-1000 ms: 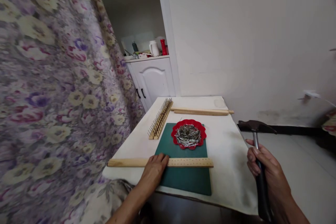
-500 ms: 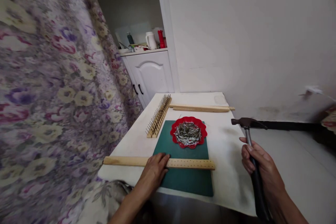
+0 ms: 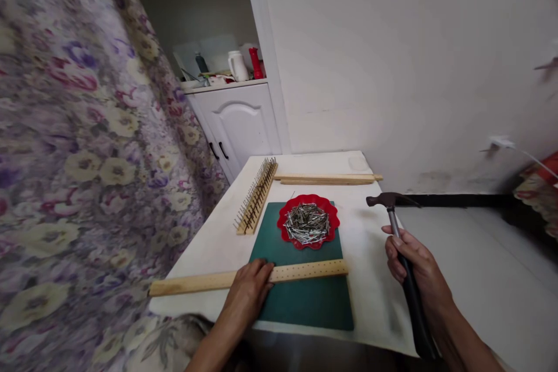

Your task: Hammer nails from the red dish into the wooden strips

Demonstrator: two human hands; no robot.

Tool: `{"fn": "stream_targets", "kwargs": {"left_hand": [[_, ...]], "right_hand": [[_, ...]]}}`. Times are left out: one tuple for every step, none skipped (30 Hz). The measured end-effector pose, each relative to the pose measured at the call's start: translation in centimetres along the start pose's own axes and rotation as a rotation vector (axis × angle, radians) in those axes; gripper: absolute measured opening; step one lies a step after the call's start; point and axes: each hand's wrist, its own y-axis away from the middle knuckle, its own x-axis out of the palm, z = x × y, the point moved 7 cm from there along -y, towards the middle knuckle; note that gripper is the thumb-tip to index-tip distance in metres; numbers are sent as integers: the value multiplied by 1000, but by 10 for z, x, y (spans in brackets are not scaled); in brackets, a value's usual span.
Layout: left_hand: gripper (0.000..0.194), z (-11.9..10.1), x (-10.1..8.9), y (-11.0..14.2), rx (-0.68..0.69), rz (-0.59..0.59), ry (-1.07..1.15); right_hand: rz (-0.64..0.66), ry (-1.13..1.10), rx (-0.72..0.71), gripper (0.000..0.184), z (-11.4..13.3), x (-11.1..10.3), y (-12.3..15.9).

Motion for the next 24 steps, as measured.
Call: {"fn": "stream_targets", "kwargs": {"left_hand": [[32, 0, 0, 0, 8, -14, 12], [34, 0, -1, 0, 16, -25, 23], [35, 0, -1, 0, 23, -32, 34], [36, -1, -1, 0, 32, -35, 44], [37, -2, -1, -1, 42, -38, 53], [37, -4, -1, -2, 51, -42, 61], [38, -6, -2, -3, 60, -46, 68], [38, -8, -2, -4, 68, -53, 73], [38, -10, -2, -5, 73, -62, 78], [37, -11, -2, -6, 78, -72, 84], [36, -12, -2, -6, 83, -83, 92], [36, -13, -2, -6, 92, -95, 102], [36, -14, -3, -6, 103, -111, 113], [36, -15, -4, -6, 113, -129, 128], [36, -16, -6, -5, 124, -141, 146], [35, -18, -9, -5, 131, -155, 171], [33, -21, -13, -6, 131, -166, 203], [29, -24, -19, -8, 128, -174, 242], [26, -28, -25, -11, 123, -176, 283], [23, -32, -31, -16, 116, -178, 324], [22, -38, -37, -23, 120, -171, 358], [22, -43, -42, -31, 118, -166, 381], [22, -50, -46, -42, 127, -163, 393], [22, -56, -50, -53, 140, -168, 395]], "right_hand": [[-2, 0, -1, 20, 0, 0, 0], [-3, 1, -2, 20, 0, 0, 0], [-4, 1, -4, 19, 0, 0, 0], [-4, 1, -6, 18, 0, 0, 0], [-1, 1, -8, 17, 0, 1, 0], [3, 1, -8, 15, 0, 1, -1], [9, 2, -8, 14, -1, 2, -1], [16, 3, -6, 13, -2, 2, -2], [24, 6, -2, 12, -3, 3, -2], [33, 9, 5, 12, -4, 3, -3], [42, 15, 13, 12, -6, 4, -3], [52, 21, 22, 12, -8, 5, -4], [61, 28, 28, 12, -9, 6, -4], [69, 36, 33, 12, -10, 7, -4], [76, 44, 35, 12, -12, 8, -3], [82, 51, 35, 13, -12, 9, -3], [86, 57, 32, 13, -13, 9, -2], [91, 62, 30, 13, -13, 10, -1], [94, 66, 28, 14, -14, 11, 0], [98, 70, 25, 13, -14, 12, 0], [102, 74, 24, 13, -14, 13, 1], [107, 78, 23, 13, -13, 14, 1], [110, 82, 22, 12, -13, 14, 2], [114, 87, 22, 12, -12, 14, 2]]}}
